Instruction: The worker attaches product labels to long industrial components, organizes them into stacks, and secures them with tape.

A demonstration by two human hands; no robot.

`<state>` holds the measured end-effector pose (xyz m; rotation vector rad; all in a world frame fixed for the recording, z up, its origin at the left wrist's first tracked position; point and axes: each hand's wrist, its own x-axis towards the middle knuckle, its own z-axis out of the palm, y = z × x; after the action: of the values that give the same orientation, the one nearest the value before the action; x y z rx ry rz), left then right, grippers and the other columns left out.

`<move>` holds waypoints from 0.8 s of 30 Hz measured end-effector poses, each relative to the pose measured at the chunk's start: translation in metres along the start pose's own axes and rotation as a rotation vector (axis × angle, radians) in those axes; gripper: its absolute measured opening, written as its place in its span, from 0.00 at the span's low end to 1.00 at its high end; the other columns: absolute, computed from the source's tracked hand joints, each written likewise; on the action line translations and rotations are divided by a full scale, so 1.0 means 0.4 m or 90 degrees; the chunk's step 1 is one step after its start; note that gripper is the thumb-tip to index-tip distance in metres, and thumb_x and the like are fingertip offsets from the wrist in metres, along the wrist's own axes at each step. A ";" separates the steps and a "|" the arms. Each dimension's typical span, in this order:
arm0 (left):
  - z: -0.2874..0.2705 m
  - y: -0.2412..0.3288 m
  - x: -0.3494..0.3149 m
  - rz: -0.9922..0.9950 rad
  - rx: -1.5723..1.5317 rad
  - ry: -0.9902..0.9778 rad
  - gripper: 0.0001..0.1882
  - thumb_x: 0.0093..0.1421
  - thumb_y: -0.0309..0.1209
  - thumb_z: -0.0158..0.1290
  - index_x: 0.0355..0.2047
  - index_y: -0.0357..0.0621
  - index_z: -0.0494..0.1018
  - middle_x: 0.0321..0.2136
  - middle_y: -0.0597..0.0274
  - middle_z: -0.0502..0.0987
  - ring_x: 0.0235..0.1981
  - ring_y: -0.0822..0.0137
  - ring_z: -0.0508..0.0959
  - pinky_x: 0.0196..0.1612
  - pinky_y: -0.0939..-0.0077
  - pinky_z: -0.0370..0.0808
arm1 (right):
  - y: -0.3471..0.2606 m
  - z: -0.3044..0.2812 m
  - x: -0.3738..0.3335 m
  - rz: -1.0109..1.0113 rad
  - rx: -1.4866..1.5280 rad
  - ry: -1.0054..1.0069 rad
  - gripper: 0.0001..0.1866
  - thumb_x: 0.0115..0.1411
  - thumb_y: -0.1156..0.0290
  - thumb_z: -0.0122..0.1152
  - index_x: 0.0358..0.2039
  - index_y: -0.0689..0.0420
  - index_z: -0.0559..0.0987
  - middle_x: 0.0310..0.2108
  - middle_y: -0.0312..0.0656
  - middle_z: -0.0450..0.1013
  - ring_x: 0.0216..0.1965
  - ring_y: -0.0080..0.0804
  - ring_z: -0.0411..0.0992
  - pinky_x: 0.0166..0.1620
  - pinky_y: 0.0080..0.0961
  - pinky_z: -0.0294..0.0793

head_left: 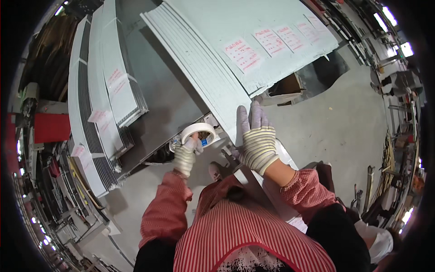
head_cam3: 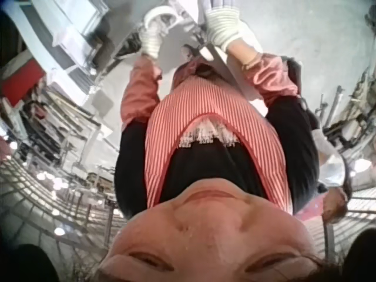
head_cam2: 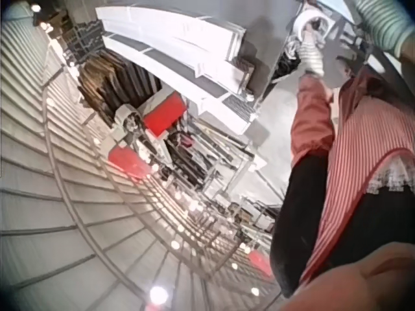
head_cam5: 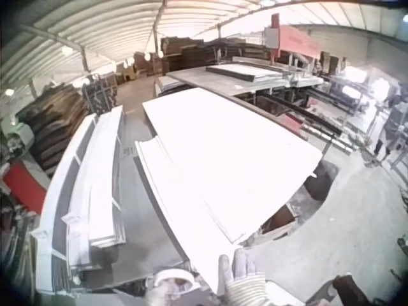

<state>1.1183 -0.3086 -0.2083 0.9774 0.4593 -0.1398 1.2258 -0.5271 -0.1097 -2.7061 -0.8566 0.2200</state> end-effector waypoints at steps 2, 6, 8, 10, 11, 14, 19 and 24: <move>0.269 0.140 -0.011 0.121 -0.054 -0.025 0.16 0.60 0.40 0.58 0.42 0.42 0.78 0.25 0.64 0.80 0.26 0.72 0.78 0.30 0.76 0.75 | 0.006 -0.010 -0.022 0.018 -0.011 0.015 0.60 0.36 0.55 0.74 0.66 0.61 0.52 0.64 0.68 0.48 0.63 0.66 0.53 0.61 0.51 0.58; 0.329 0.109 0.103 0.249 0.467 -0.009 0.13 0.51 0.33 0.62 0.36 0.40 0.78 0.28 0.55 0.81 0.28 0.63 0.81 0.35 0.74 0.77 | 0.051 -0.145 0.036 -0.172 0.071 0.097 0.53 0.39 0.55 0.75 0.63 0.60 0.58 0.56 0.56 0.62 0.56 0.51 0.63 0.58 0.38 0.64; 0.325 0.066 0.112 0.444 0.738 0.080 0.16 0.51 0.37 0.62 0.36 0.40 0.76 0.27 0.54 0.81 0.24 0.58 0.79 0.33 0.71 0.77 | 0.059 -0.267 0.065 -0.193 0.231 0.059 0.41 0.46 0.54 0.73 0.56 0.60 0.67 0.45 0.50 0.72 0.44 0.44 0.72 0.50 0.33 0.70; 0.345 0.066 0.114 0.356 0.516 0.025 0.33 0.51 0.41 0.62 0.54 0.42 0.65 0.37 0.47 0.79 0.30 0.52 0.80 0.34 0.64 0.79 | 0.055 -0.269 0.099 -0.225 0.167 -0.178 0.21 0.51 0.57 0.70 0.41 0.56 0.79 0.29 0.41 0.76 0.28 0.38 0.75 0.38 0.31 0.74; 0.335 0.064 0.120 0.375 0.702 0.058 0.34 0.52 0.44 0.61 0.55 0.42 0.65 0.39 0.46 0.78 0.32 0.52 0.81 0.35 0.64 0.79 | 0.073 -0.270 0.131 -0.201 0.177 -0.244 0.17 0.52 0.59 0.68 0.39 0.54 0.80 0.27 0.41 0.76 0.27 0.39 0.75 0.36 0.31 0.75; 0.331 0.069 0.113 0.397 0.857 0.089 0.38 0.52 0.51 0.60 0.57 0.41 0.64 0.42 0.43 0.77 0.35 0.51 0.81 0.35 0.63 0.79 | 0.198 -0.189 0.163 -0.217 0.045 -0.177 0.09 0.54 0.65 0.64 0.36 0.49 0.82 0.27 0.43 0.77 0.26 0.41 0.75 0.33 0.31 0.74; 0.356 0.080 0.124 0.518 0.845 0.114 0.46 0.51 0.55 0.59 0.63 0.39 0.59 0.52 0.40 0.70 0.48 0.49 0.76 0.43 0.63 0.78 | 0.426 0.210 0.153 -0.073 0.082 -0.276 0.15 0.59 0.61 0.57 0.40 0.57 0.81 0.37 0.50 0.78 0.36 0.45 0.76 0.41 0.35 0.74; 0.361 0.018 0.004 0.079 0.404 0.183 0.51 0.56 0.37 0.58 0.65 0.28 0.34 0.54 0.44 0.65 0.49 0.59 0.71 0.50 0.69 0.73 | 0.198 -0.023 0.074 -0.246 0.274 -0.057 0.25 0.65 0.58 0.56 0.55 0.63 0.71 0.46 0.45 0.76 0.41 0.34 0.76 0.45 0.29 0.75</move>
<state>1.1669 -0.4233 -0.1352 1.6582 0.6325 -0.0295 1.2946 -0.5738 -0.1281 -2.1047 -1.1816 0.3892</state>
